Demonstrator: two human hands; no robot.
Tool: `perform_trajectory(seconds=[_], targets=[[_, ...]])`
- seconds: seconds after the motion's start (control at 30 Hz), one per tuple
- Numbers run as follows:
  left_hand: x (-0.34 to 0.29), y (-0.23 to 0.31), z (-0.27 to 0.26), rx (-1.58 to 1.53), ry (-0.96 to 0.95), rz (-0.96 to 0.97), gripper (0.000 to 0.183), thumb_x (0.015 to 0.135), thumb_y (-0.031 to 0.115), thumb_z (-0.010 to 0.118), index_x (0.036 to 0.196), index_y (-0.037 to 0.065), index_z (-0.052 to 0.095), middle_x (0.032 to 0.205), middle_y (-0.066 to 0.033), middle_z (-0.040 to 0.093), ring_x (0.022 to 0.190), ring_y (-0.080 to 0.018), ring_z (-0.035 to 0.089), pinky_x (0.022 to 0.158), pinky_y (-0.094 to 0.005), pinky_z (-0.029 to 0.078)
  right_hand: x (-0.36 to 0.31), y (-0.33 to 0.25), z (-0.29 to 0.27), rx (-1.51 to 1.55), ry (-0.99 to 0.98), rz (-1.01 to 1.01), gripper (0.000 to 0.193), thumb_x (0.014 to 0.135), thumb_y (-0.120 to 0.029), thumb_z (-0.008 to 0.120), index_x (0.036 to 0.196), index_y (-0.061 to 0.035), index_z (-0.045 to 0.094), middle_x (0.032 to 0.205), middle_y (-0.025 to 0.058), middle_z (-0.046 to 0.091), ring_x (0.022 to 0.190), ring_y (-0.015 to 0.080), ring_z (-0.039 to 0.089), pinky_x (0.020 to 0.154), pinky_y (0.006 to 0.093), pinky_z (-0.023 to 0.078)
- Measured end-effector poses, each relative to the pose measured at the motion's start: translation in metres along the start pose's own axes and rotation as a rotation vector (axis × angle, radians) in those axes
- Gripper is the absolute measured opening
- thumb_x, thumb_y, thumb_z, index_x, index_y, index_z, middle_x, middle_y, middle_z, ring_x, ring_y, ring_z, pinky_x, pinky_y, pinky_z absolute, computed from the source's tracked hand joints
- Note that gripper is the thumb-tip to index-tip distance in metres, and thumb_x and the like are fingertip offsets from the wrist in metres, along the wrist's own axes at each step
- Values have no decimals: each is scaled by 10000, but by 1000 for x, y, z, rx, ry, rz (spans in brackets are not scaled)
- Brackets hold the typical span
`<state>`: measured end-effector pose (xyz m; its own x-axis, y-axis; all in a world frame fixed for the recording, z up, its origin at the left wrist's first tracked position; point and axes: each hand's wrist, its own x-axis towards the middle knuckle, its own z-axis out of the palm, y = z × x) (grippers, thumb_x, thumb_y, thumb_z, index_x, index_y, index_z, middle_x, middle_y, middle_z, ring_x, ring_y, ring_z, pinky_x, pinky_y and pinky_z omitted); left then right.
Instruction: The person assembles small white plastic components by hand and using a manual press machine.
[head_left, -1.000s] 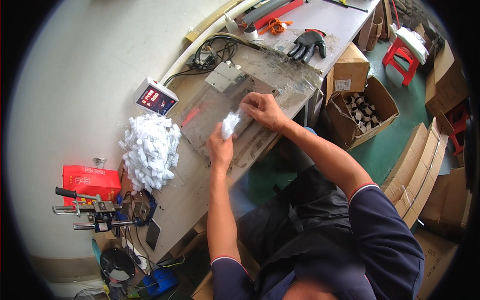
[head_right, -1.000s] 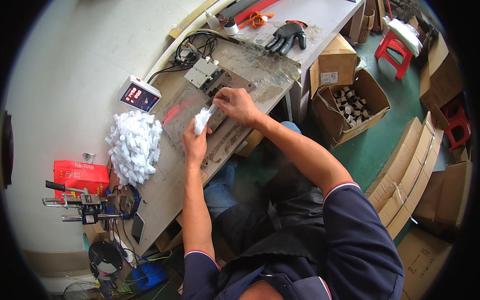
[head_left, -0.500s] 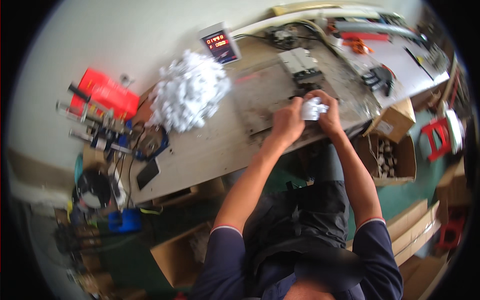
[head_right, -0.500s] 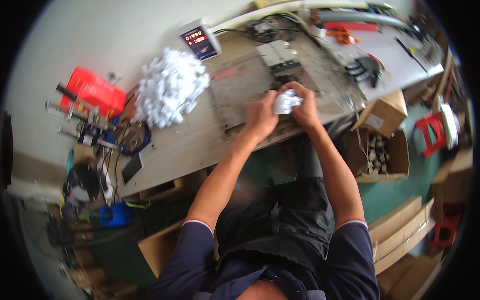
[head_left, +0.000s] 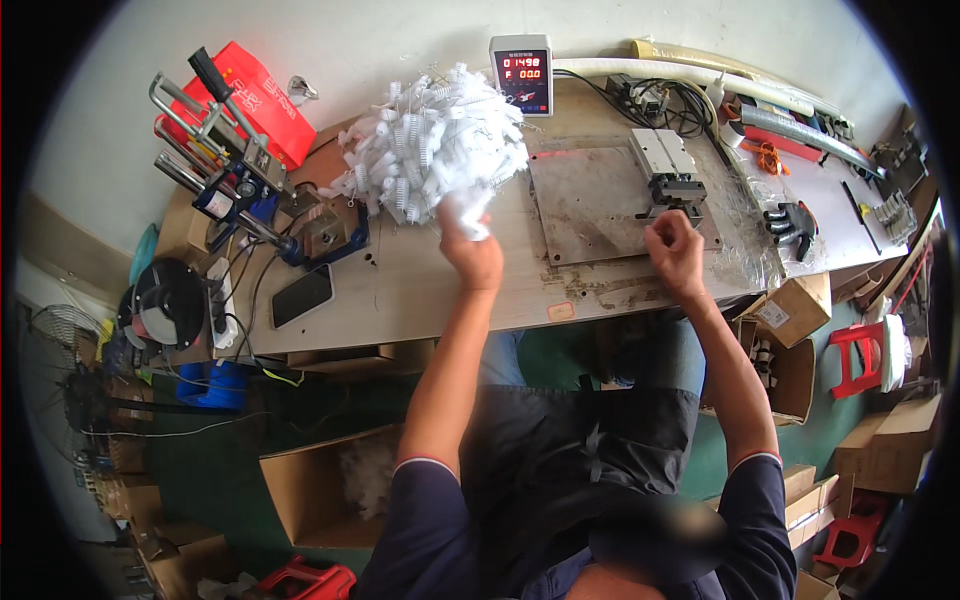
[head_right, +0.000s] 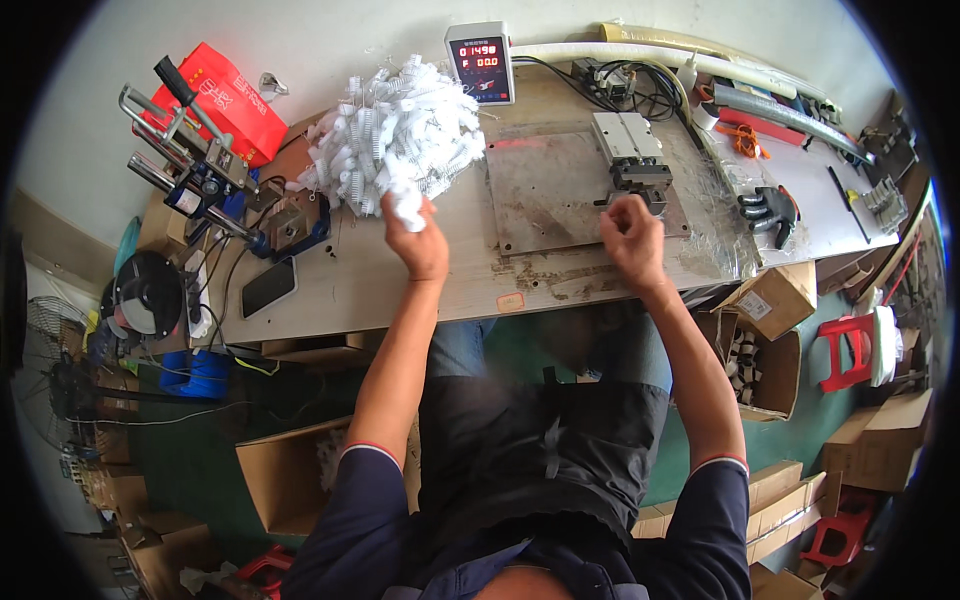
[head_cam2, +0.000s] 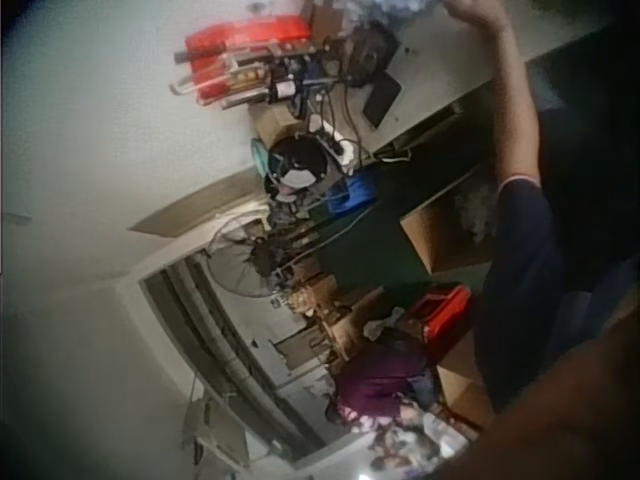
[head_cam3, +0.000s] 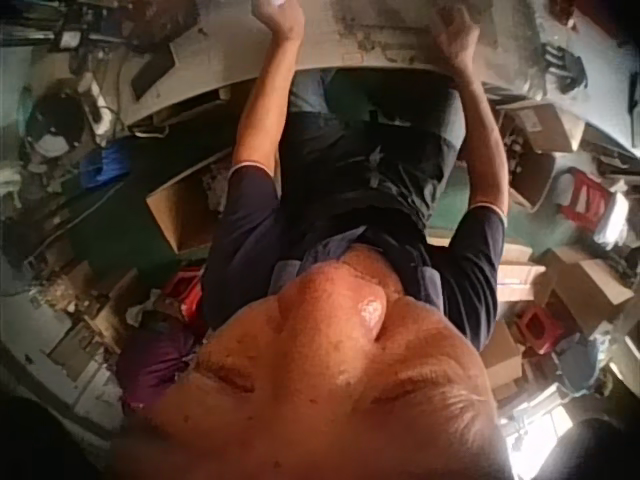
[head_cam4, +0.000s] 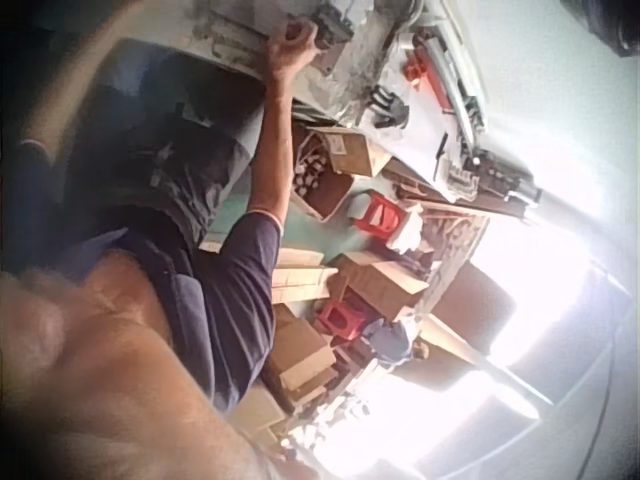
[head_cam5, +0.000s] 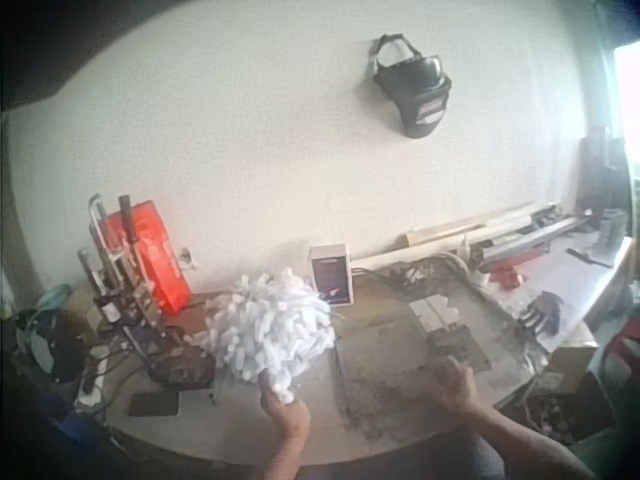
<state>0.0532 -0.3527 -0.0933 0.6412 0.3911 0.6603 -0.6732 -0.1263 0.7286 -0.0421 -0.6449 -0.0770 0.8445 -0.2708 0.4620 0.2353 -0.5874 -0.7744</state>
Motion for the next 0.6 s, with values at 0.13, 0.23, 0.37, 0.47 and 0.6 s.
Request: perform_trajectory(seconds=[0.13, 0.23, 0.37, 0.47, 0.6], targets=[[10, 5, -9, -53, 175, -210, 313, 949, -35, 548, 1259, 8, 543, 897, -70, 618, 785, -176, 594, 731, -333, 515, 21, -30, 61, -44, -99, -53, 172, 872, -167, 705, 964, -23, 687, 802, 148, 735, 729, 250, 730, 682, 360, 563], [8, 6, -7, 52, 116, -122, 236, 1019, -5, 542, 1254, -8, 535, 856, -40, 586, 763, -136, 556, 742, -302, 482, 48, -71, 120, -108, -188, 58, 304, 890, -338, 679, 917, -41, 735, 821, 171, 738, 773, 336, 735, 731, 416, 570], [9, -2, -12, 151, 80, -77, 193, 1008, 5, 567, 1198, -2, 537, 845, -56, 582, 731, -143, 561, 704, -315, 488, 78, -115, 179, -65, -465, 385, 384, 857, -431, 695, 878, -53, 759, 805, 131, 757, 808, 304, 745, 769, 411, 574], [9, -2, -2, 164, 99, -74, 218, 992, 3, 589, 1203, -3, 536, 844, -67, 585, 718, -164, 566, 687, -327, 487, 93, -101, 209, -196, -413, 309, 343, 875, -380, 721, 858, -40, 765, 671, 46, 721, 538, 132, 667, 612, 323, 555], [10, -10, -1, 228, 108, 22, 266, 977, -5, 608, 1234, -4, 538, 857, -79, 593, 728, -181, 572, 678, -339, 484, 103, -83, 226, -323, -286, 275, 309, 867, -325, 723, 836, -19, 755, 654, 57, 710, 531, 133, 663, 562, 318, 547]])
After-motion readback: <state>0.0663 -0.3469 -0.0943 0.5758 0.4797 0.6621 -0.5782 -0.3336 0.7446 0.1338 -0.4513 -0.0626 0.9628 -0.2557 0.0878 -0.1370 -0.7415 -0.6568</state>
